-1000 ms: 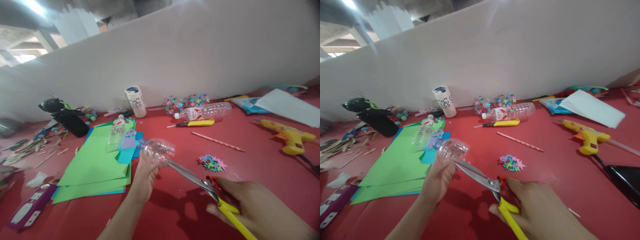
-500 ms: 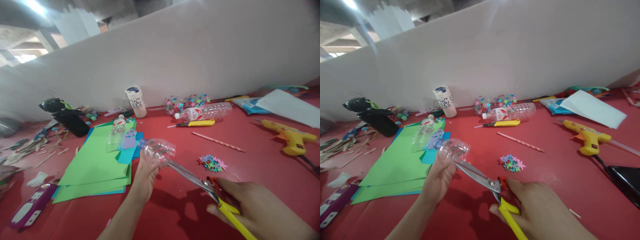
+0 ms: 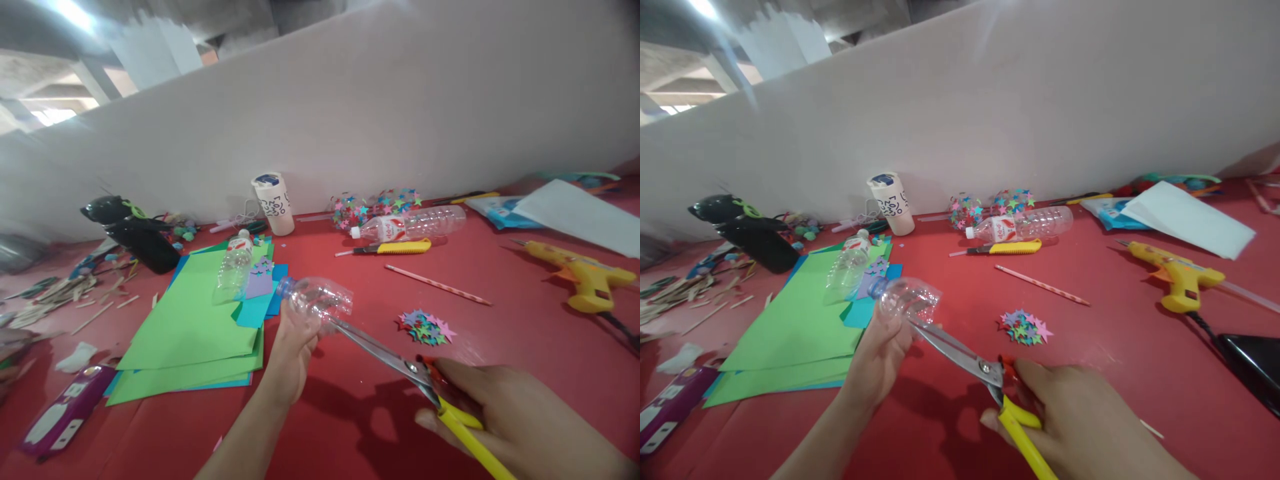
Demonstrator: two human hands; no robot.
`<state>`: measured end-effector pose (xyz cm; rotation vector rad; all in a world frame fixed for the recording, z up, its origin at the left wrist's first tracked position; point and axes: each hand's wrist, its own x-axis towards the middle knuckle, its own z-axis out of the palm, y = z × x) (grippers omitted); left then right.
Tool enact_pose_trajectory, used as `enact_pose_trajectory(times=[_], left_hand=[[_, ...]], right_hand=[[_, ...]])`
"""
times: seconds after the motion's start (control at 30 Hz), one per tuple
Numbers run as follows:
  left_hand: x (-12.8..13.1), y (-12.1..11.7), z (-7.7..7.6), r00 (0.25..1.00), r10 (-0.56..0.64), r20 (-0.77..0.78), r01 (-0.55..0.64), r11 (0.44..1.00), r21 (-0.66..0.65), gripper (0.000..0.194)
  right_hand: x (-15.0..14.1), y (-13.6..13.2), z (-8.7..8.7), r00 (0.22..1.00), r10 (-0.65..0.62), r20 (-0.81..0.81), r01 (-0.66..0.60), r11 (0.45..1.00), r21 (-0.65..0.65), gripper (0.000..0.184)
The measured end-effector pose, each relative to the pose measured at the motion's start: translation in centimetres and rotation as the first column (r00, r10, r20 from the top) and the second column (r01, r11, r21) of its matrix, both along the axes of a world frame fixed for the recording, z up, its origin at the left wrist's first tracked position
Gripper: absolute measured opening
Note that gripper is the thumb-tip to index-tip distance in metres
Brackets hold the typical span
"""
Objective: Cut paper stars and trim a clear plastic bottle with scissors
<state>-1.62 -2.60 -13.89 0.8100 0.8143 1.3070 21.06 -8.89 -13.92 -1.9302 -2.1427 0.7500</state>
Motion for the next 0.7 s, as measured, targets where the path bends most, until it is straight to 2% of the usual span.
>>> enact_pose_trajectory(times=[0.27, 0.47, 0.57, 0.7], left_hand=[[0.01, -0.04, 0.21, 1.0, 0.008, -0.013, -0.008, 0.999, 0.038, 0.055], [0.07, -0.04, 0.13, 0.999, -0.001, -0.037, 0.003, 0.998, 0.056, 0.059], [0.07, -0.18, -0.06, 0.998, -0.021, -0.051, 0.023, 0.999, 0.045, 0.057], [0.05, -0.33, -0.39, 0.998, -0.011, -0.059, 0.013, 0.999, 0.036, 0.057]], right_hand=[[-0.02, 0.17, 0.25, 1.0, 0.024, -0.001, -0.024, 0.997, 0.077, 0.038], [0.3, -0.29, -0.23, 0.999, 0.049, -0.004, -0.048, 0.989, 0.137, 0.034], [0.29, -0.62, -0.37, 0.998, 0.054, -0.01, -0.052, 0.991, 0.127, 0.024], [0.18, -0.66, -0.27, 0.998, 0.055, -0.003, -0.054, 0.993, 0.106, 0.024]])
